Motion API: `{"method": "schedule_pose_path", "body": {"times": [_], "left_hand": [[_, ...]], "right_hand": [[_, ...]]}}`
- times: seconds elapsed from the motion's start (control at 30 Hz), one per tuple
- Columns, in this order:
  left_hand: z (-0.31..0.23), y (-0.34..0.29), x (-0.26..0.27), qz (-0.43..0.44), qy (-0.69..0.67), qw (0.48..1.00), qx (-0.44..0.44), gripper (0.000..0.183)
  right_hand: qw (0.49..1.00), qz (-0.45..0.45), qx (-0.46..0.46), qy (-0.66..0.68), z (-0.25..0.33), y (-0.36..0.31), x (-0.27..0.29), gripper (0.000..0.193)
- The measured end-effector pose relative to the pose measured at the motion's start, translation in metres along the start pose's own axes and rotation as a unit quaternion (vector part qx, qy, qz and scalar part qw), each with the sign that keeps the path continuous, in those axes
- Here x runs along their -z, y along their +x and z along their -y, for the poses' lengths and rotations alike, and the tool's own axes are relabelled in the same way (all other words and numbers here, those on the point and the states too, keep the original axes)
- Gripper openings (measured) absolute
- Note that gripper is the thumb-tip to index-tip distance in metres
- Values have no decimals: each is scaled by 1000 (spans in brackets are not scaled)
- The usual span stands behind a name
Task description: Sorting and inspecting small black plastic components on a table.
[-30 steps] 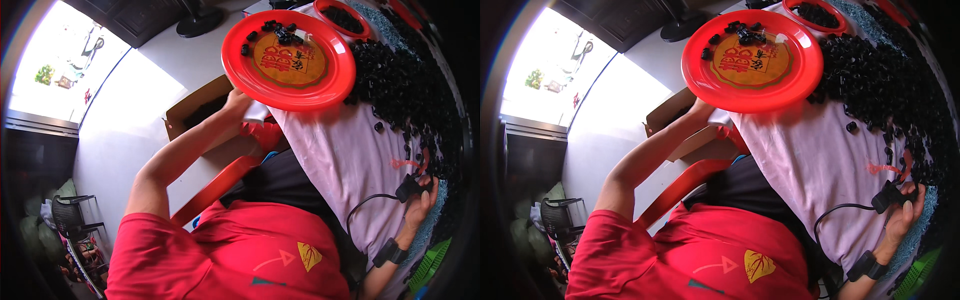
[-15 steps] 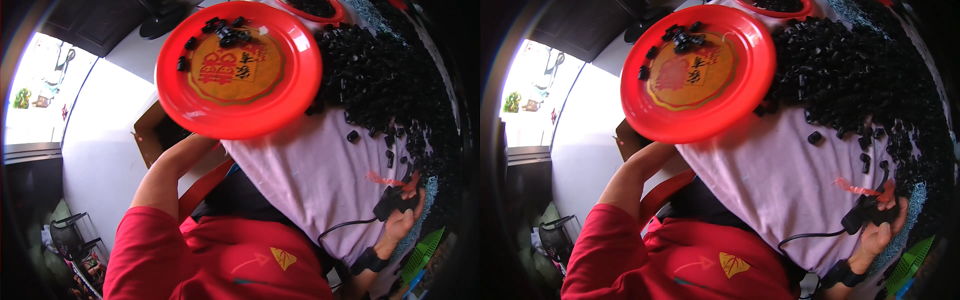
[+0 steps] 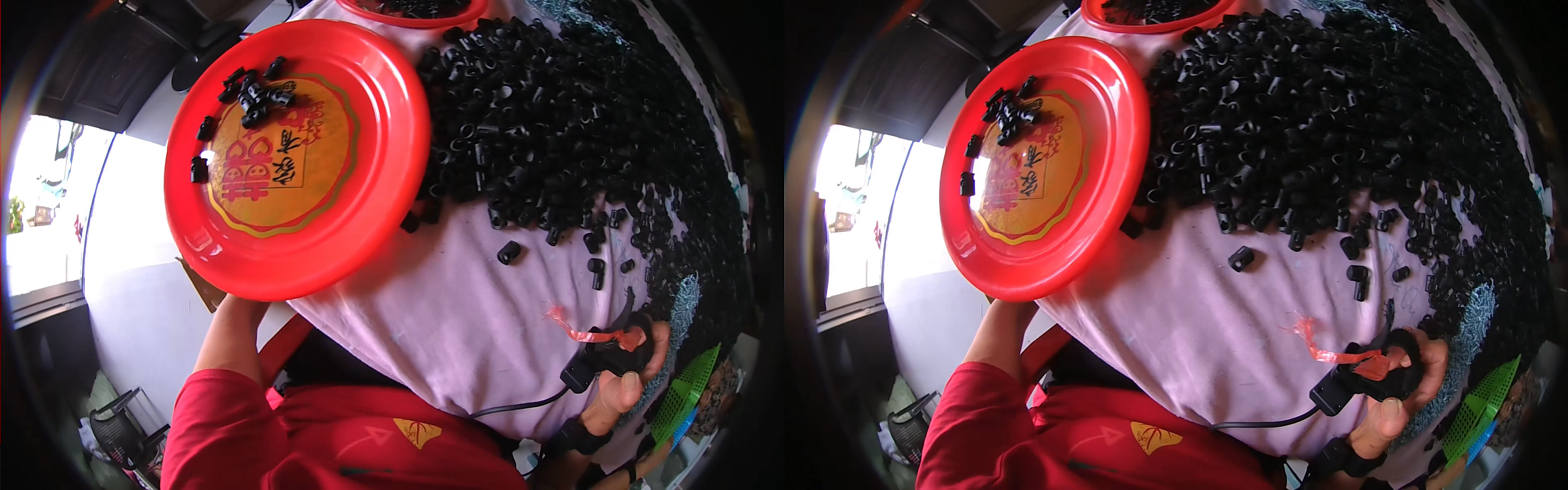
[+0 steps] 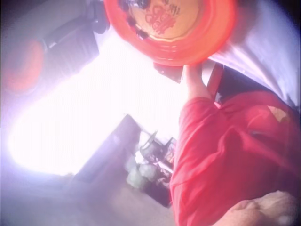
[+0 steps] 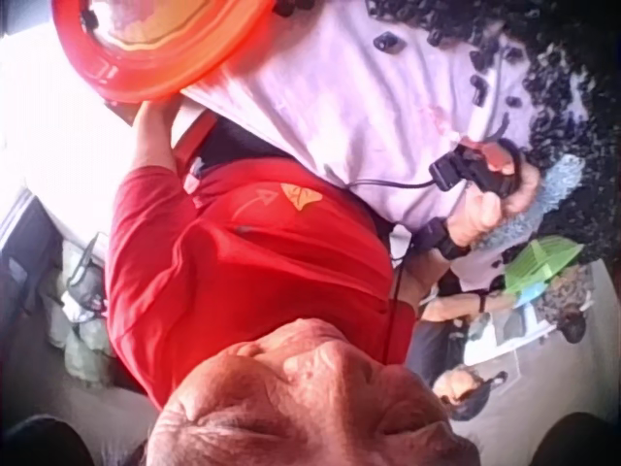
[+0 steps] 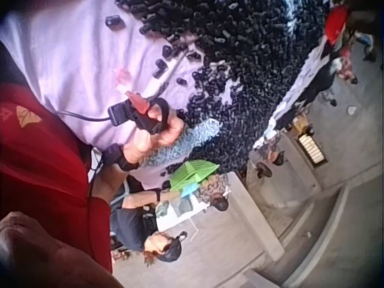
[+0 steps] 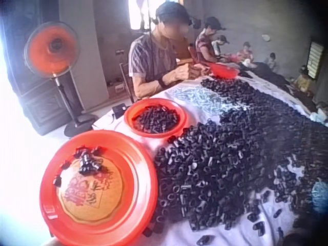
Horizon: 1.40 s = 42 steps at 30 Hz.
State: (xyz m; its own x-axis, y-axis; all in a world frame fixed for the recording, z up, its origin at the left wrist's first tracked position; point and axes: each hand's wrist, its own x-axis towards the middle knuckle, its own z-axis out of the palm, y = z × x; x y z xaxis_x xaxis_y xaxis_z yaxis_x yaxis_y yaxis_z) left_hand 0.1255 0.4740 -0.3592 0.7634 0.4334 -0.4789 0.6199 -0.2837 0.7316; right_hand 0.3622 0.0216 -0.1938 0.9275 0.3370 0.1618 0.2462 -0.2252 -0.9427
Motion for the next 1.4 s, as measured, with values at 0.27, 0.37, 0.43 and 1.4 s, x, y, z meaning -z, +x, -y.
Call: {"method": "schedule_pose_path", "body": {"times": [0.27, 0.37, 0.43, 1.4], "left_hand": [[-40, 4, 5, 84, 92, 991, 41, 27], [-44, -11, 9, 112, 129, 984, 53, 27], [-57, -30, -8, 123, 156, 978, 66, 27], [-263, -134, -133, 244, -378, 851, -271, 41]], "right_hand": [[991, 97, 21, 85, -7, -1, 13, 67], [993, 88, 34, 74, -2, 1, 7, 53], [992, 79, 36, 87, -5, 1, 2, 48], [886, 90, 420, -174, 85, -53, -34, 40]]}}
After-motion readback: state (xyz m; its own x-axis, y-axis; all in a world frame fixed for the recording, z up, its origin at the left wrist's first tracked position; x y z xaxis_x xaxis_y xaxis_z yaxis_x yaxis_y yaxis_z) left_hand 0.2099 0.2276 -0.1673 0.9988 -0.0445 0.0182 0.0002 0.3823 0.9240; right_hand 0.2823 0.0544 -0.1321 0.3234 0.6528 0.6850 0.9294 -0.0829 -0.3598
